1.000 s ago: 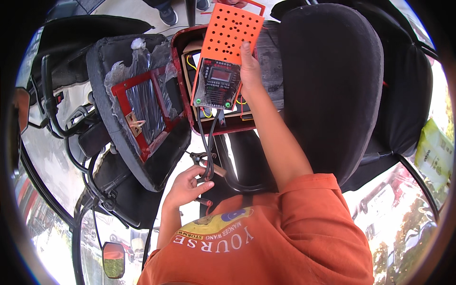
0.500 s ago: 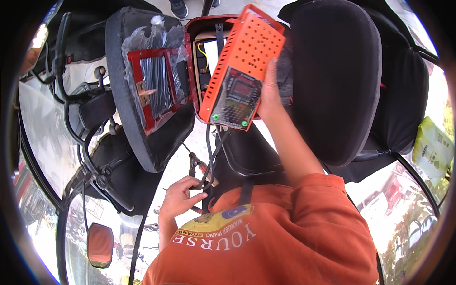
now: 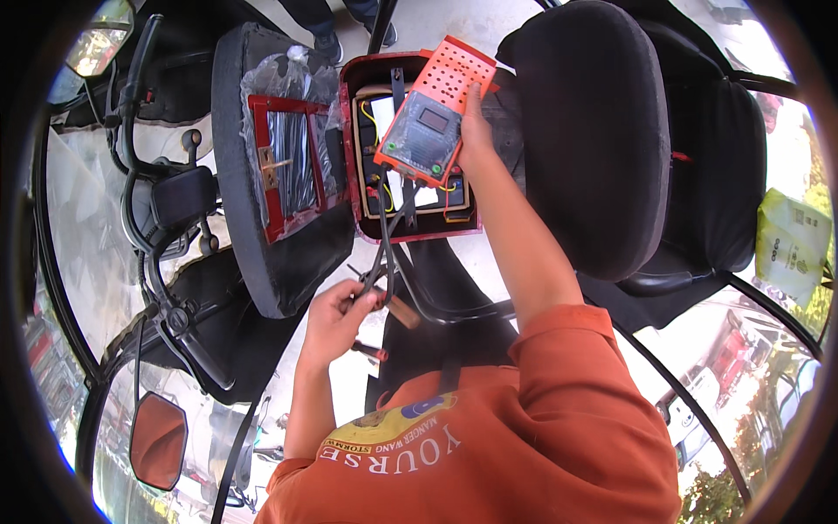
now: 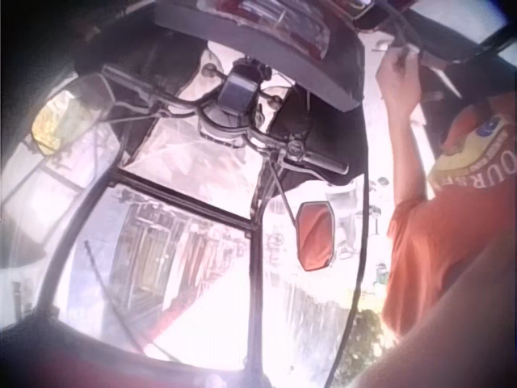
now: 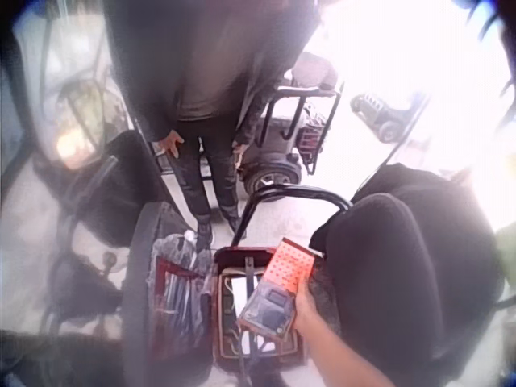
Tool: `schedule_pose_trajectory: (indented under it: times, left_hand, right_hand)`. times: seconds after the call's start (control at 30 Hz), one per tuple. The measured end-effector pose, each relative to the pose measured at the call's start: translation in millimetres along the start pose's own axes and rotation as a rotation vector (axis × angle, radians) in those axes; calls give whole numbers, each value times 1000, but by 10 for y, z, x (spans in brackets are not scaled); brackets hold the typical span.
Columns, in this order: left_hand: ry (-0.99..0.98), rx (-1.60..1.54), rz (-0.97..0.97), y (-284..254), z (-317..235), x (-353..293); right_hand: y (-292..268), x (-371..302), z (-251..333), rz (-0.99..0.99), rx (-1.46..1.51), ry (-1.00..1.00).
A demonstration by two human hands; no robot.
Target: The person uses a battery tester to check the voltage of a battery inside a scooter's storage compartment. They connect the tester leads to the battery terminals, observe the display, and then move the tester into a nearby shop.
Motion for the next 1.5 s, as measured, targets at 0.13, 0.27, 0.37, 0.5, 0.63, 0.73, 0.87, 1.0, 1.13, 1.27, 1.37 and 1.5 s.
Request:
schedule_pose_trajectory:
  times: [0.13, 0.27, 0.37, 0.5, 0.63, 0.73, 0.87, 1.0, 1.13, 1.27, 1.37, 1.5]
  left_hand:
    - [62, -109, -59, 63, -155, 563]
    - [-193, -252, -49, 105, -270, 941]
    - [-137, -322, -43, 194, -237, 1173]
    - [-226, -424, 2, 242, -136, 1442]
    - [-186, -399, -96, 355, -147, 1670]
    - [-229, -352, -94, 458, -178, 1750]
    - [-196, -430, -83, 606, -77, 1911]
    - [-150, -505, -64, 611, -59, 1995]
    - [-189, -616, 18, 476, -85, 1995]
    - [-225, -622, 82, 323, -144, 1991]
    - [-192, -634, 104, 286, -125, 1997]
    - [-178, -634, 143, 279, -110, 2021]
  right_hand:
    - [-181, 1024, -417, -16, -27, -75]
    - [85, 1475, -526, 67, -77, -77]
    - [200, 1850, -648, 107, -158, -98]
    - [267, 2113, -780, 23, -378, -68]
    - [248, 2345, -877, 70, -504, -55]
    - [210, 2489, -915, 119, -604, -52]
    - [169, 2470, -826, 174, -839, 28]
    - [71, 2519, -787, 131, -842, -133]
    - [-82, 2425, -658, 107, -1027, -109]
    - [-87, 1735, -342, 233, -823, -250]
    - [-116, 886, -302, 447, -1127, -149]
    - [-164, -184, -347, 847, -1366, 23]
Point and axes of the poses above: each hand's wrist, its own x-axis towards the middle knuckle, its own y-axis out of the palm, z = x × y, the point moved 7 cm from there along x, towards the middle knuckle, and after that the axes turned 11 degrees about -y, right-handed, at the moved point
